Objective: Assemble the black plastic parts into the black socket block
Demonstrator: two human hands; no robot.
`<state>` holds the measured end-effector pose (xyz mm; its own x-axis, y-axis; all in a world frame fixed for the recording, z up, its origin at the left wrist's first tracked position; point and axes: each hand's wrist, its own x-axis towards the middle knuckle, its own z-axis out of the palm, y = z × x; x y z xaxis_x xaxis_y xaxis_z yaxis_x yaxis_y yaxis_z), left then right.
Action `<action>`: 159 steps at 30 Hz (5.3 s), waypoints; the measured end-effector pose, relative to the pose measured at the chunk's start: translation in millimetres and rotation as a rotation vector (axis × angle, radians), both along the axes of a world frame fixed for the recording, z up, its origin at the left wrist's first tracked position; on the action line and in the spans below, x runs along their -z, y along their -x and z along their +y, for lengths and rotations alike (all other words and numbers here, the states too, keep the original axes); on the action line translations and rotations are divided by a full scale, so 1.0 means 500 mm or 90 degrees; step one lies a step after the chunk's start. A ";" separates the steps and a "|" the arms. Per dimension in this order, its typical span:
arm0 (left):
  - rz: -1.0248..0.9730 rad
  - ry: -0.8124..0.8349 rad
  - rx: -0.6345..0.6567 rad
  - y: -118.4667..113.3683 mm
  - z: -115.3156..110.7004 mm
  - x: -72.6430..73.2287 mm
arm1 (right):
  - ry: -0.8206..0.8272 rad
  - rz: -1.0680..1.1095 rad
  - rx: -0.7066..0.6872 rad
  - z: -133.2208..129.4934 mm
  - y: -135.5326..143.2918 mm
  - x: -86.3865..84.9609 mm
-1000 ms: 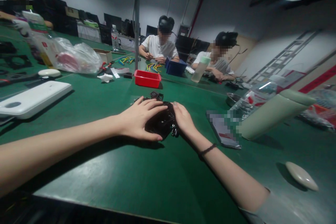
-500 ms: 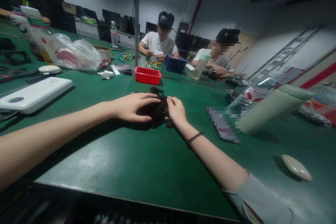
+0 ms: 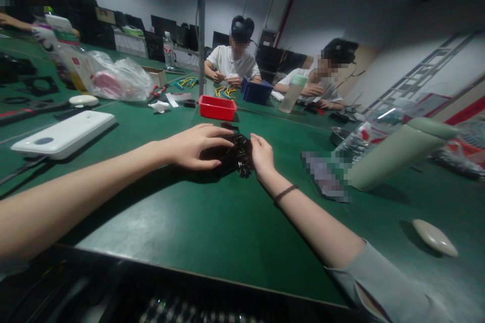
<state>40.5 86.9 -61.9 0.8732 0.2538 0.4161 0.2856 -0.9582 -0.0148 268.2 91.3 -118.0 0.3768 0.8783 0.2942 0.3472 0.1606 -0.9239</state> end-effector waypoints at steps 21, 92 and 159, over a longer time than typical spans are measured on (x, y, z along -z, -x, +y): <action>-0.075 -0.034 0.036 -0.027 -0.030 0.018 | -0.036 -0.023 -0.031 -0.086 -0.045 -0.009; -0.192 -0.219 -0.234 -0.041 -0.066 0.044 | -0.234 -0.535 -0.296 -0.155 -0.021 -0.057; -0.239 -0.227 -0.219 -0.041 -0.058 0.050 | -0.300 -0.485 -0.355 -0.137 -0.021 -0.042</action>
